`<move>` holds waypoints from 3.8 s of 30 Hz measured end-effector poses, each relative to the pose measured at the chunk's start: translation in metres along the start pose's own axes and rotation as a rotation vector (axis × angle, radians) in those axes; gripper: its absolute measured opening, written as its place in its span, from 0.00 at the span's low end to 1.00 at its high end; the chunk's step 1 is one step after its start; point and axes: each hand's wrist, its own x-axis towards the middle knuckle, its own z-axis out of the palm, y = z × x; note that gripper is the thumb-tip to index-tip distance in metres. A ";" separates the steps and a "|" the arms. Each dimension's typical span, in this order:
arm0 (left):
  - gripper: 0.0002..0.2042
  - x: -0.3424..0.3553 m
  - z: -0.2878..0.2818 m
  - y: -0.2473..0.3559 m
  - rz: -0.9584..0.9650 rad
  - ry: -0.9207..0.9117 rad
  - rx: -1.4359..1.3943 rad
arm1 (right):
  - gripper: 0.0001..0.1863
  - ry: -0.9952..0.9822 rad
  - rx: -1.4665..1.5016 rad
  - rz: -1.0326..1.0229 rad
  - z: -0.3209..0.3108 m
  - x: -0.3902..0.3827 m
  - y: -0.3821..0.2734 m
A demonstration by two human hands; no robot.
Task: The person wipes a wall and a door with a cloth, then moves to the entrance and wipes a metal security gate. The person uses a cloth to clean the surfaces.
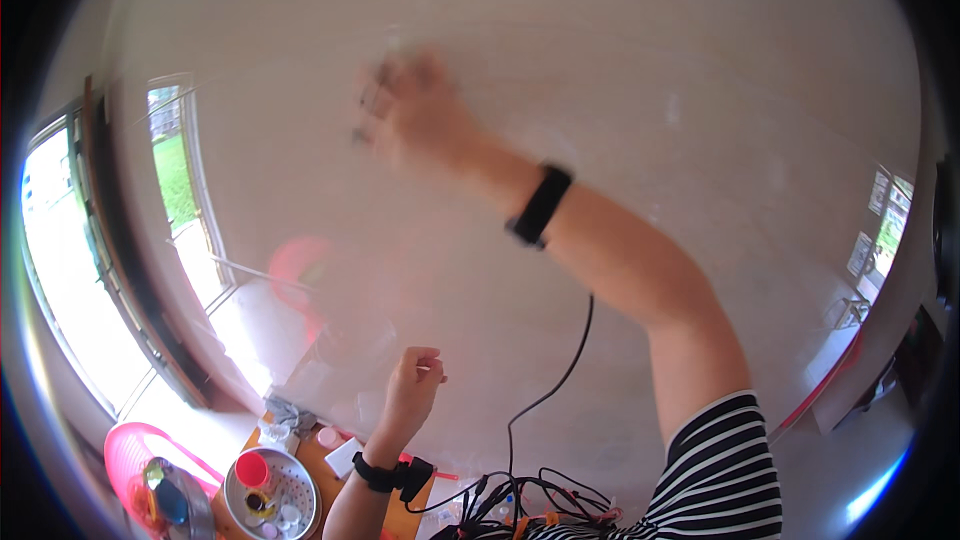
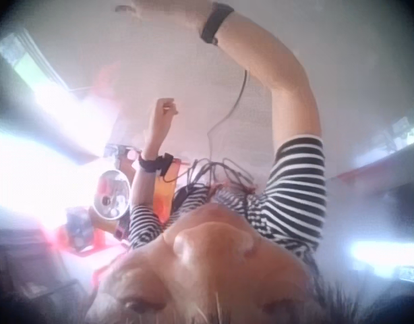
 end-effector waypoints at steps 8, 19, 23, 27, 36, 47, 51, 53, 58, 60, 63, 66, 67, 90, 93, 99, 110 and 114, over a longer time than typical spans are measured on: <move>0.10 -0.052 -0.065 -0.003 -0.164 0.044 0.072 | 0.11 -0.129 -0.006 -0.350 0.071 -0.042 -0.090; 0.11 -0.089 -0.143 0.001 -0.188 0.140 0.160 | 0.18 0.522 -1.019 0.697 -0.104 0.056 0.154; 0.11 -0.106 -0.169 -0.009 -0.284 0.174 0.200 | 0.19 0.298 -0.697 0.669 -0.056 0.091 0.110; 0.11 -0.117 -0.179 -0.017 -0.295 0.176 0.137 | 0.18 0.194 -0.384 0.150 0.048 0.103 0.008; 0.08 -0.155 -0.202 -0.049 -0.213 0.236 0.154 | 0.16 -0.645 0.276 -0.634 0.098 -0.167 -0.269; 0.09 -0.177 -0.219 -0.024 -0.244 0.160 0.250 | 0.18 -0.005 -0.235 0.003 0.125 0.056 -0.112; 0.10 -0.198 -0.218 -0.006 -0.316 0.046 0.304 | 0.19 0.252 -0.461 0.251 0.111 0.139 -0.064; 0.11 -0.206 -0.215 -0.003 -0.275 -0.020 0.342 | 0.21 0.278 -0.354 0.403 0.125 0.161 -0.075; 0.13 -0.221 -0.210 -0.008 -0.278 -0.068 0.391 | 0.22 0.075 -0.110 0.044 0.211 0.117 -0.171; 0.13 -0.223 -0.210 -0.010 -0.267 -0.067 0.427 | 0.21 -0.141 0.048 -0.093 0.244 0.062 -0.235; 0.13 -0.229 -0.213 -0.009 -0.295 -0.067 0.445 | 0.20 -0.246 0.085 -0.297 0.257 -0.048 -0.319; 0.14 -0.231 -0.215 -0.008 -0.371 -0.079 0.431 | 0.19 -0.480 0.136 -0.478 0.214 -0.162 -0.367; 0.14 -0.231 -0.215 -0.007 -0.383 -0.084 0.435 | 0.19 -0.546 0.108 -0.569 0.193 -0.193 -0.374; 0.10 -0.108 -0.168 -0.026 -0.262 -0.442 0.309 | 0.21 0.214 -0.918 1.365 -0.149 -0.359 -0.133; 0.13 -0.114 -0.176 -0.028 -0.293 -0.422 0.298 | 0.26 0.069 -0.670 1.046 -0.088 -0.328 -0.193; 0.13 -0.141 -0.197 -0.029 -0.362 -0.327 0.378 | 0.19 -0.345 -0.121 0.254 0.053 -0.242 -0.295; 0.13 -0.211 -0.242 -0.040 -0.489 -0.128 0.479 | 0.17 -0.468 0.267 -0.395 0.135 -0.240 -0.340; 0.13 -0.208 -0.237 -0.037 -0.452 -0.154 0.452 | 0.16 -0.207 -0.002 -0.150 0.176 -0.094 -0.275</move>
